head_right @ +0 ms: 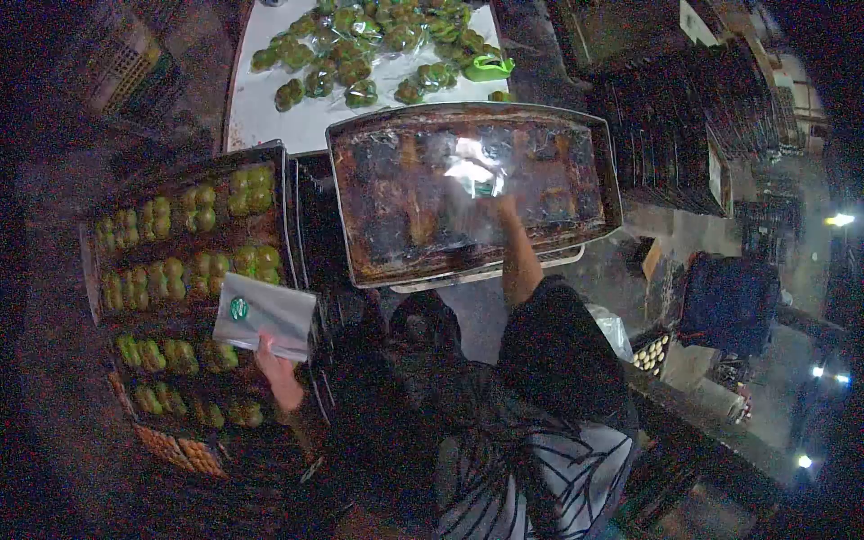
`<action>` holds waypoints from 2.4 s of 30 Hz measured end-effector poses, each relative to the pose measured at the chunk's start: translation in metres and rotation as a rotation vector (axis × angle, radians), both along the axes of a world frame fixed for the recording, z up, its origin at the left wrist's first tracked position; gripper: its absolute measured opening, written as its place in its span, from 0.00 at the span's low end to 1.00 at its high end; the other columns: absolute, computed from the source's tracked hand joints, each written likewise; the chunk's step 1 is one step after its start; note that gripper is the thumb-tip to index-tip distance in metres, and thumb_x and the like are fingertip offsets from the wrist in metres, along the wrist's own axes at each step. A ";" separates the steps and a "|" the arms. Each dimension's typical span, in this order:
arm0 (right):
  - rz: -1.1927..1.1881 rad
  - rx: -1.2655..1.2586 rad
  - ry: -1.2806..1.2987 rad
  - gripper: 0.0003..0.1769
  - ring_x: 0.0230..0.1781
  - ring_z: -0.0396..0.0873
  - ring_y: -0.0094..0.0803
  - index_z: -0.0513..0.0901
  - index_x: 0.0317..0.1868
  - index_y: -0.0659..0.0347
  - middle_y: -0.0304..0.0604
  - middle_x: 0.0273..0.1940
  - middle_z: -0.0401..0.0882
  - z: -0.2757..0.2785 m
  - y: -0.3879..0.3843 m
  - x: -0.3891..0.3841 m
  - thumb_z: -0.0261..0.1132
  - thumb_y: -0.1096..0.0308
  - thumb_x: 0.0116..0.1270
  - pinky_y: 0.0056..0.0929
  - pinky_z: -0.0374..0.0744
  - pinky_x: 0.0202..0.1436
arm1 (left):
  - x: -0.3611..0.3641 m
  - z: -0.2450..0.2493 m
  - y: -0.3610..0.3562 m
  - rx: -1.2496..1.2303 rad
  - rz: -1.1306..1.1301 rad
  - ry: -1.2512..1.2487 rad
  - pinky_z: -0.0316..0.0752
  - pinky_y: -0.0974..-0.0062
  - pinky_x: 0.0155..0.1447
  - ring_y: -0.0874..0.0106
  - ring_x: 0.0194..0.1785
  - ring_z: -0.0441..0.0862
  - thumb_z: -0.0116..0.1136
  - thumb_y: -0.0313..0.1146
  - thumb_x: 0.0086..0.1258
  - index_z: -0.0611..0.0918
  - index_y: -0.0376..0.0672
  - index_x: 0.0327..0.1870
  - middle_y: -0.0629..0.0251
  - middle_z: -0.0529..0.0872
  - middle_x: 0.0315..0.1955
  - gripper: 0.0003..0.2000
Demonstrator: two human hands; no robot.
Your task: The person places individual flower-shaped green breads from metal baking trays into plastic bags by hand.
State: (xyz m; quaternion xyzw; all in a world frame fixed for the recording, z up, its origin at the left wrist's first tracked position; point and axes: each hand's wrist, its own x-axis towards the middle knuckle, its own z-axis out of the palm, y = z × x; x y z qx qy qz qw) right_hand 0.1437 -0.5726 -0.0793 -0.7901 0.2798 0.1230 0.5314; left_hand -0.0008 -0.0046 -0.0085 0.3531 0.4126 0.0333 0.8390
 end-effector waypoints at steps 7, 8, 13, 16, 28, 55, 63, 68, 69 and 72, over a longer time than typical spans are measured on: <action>0.716 0.393 0.071 0.26 0.42 0.74 0.38 0.75 0.46 0.67 0.51 0.40 0.76 0.252 0.271 0.038 0.66 0.59 0.50 0.32 0.69 0.49 | 0.042 0.025 -0.037 -0.004 -0.069 -0.095 0.74 0.66 0.46 0.64 0.43 0.75 0.53 0.24 0.54 0.67 0.34 0.53 0.56 0.75 0.42 0.22; 0.650 -0.007 -0.386 0.25 0.38 0.75 0.35 0.76 0.42 0.67 0.48 0.35 0.78 0.216 0.296 0.031 0.68 0.58 0.48 0.29 0.71 0.45 | 0.053 0.049 -0.050 0.093 -0.173 -0.102 0.74 0.66 0.45 0.64 0.43 0.76 0.50 0.22 0.55 0.67 0.33 0.53 0.53 0.75 0.41 0.21; 0.636 0.012 -0.159 0.18 0.20 0.75 0.32 0.76 0.31 0.67 0.46 0.20 0.76 0.191 0.366 0.010 0.67 0.59 0.48 0.28 0.73 0.27 | 0.042 0.059 -0.056 -0.487 -0.093 -0.241 0.69 0.64 0.53 0.62 0.51 0.71 0.46 0.36 0.64 0.62 0.34 0.57 0.54 0.70 0.50 0.22; 0.791 -0.051 -0.191 0.25 0.28 0.76 0.41 0.71 0.38 0.69 0.54 0.28 0.76 0.171 0.399 -0.001 0.67 0.58 0.48 0.33 0.73 0.34 | 0.022 0.058 -0.052 -0.093 -0.133 -0.032 0.66 0.66 0.54 0.62 0.52 0.70 0.45 0.39 0.65 0.64 0.35 0.56 0.54 0.71 0.50 0.22; 0.289 -0.079 -0.055 0.16 0.36 0.75 0.45 0.72 0.38 0.74 0.57 0.33 0.76 -0.044 0.441 0.058 0.56 0.69 0.51 0.37 0.72 0.36 | -0.136 -0.128 0.073 -0.515 0.500 -0.152 0.67 0.66 0.52 0.64 0.50 0.68 0.49 0.41 0.61 0.64 0.32 0.54 0.56 0.72 0.46 0.25; -0.003 -0.654 -0.149 0.11 0.26 0.77 0.44 0.82 0.27 0.63 0.53 0.25 0.78 0.123 -0.131 -0.123 0.65 0.65 0.44 0.38 0.73 0.32 | 0.012 0.036 -0.231 -0.751 -0.117 0.108 0.66 0.59 0.53 0.61 0.47 0.71 0.44 0.30 0.62 0.71 0.36 0.45 0.58 0.74 0.46 0.12; 0.053 -0.659 -0.172 0.26 0.47 0.71 0.48 0.73 0.49 0.62 0.56 0.45 0.73 0.138 -0.154 -0.074 0.53 0.50 0.59 0.38 0.68 0.50 | -0.004 0.051 -0.335 -0.917 -0.638 -0.158 0.67 0.60 0.54 0.60 0.48 0.72 0.47 0.29 0.63 0.70 0.36 0.47 0.58 0.74 0.43 0.12; 0.305 -0.466 -0.309 0.35 0.59 0.60 0.43 0.65 0.57 0.61 0.54 0.57 0.62 0.079 -0.121 -0.121 0.44 0.41 0.60 0.42 0.52 0.63 | 0.007 0.108 -0.373 -0.142 -0.865 -0.107 0.72 0.67 0.44 0.66 0.39 0.76 0.51 0.38 0.62 0.71 0.37 0.44 0.61 0.77 0.35 0.15; 0.159 0.065 -0.319 0.37 0.59 0.60 0.40 0.64 0.58 0.62 0.52 0.57 0.63 0.084 -0.120 -0.114 0.42 0.39 0.61 0.40 0.54 0.62 | 0.014 0.100 -0.376 -0.073 -0.998 -0.188 0.72 0.67 0.46 0.66 0.41 0.76 0.52 0.37 0.62 0.70 0.36 0.46 0.61 0.77 0.37 0.16; 0.153 0.875 0.097 0.33 0.53 0.64 0.34 0.63 0.58 0.61 0.44 0.54 0.65 0.080 -0.087 -0.111 0.48 0.43 0.61 0.28 0.63 0.55 | 0.045 0.071 -0.412 -0.071 -0.998 -0.115 0.71 0.73 0.46 0.71 0.42 0.75 0.52 0.32 0.62 0.70 0.36 0.48 0.62 0.76 0.41 0.16</action>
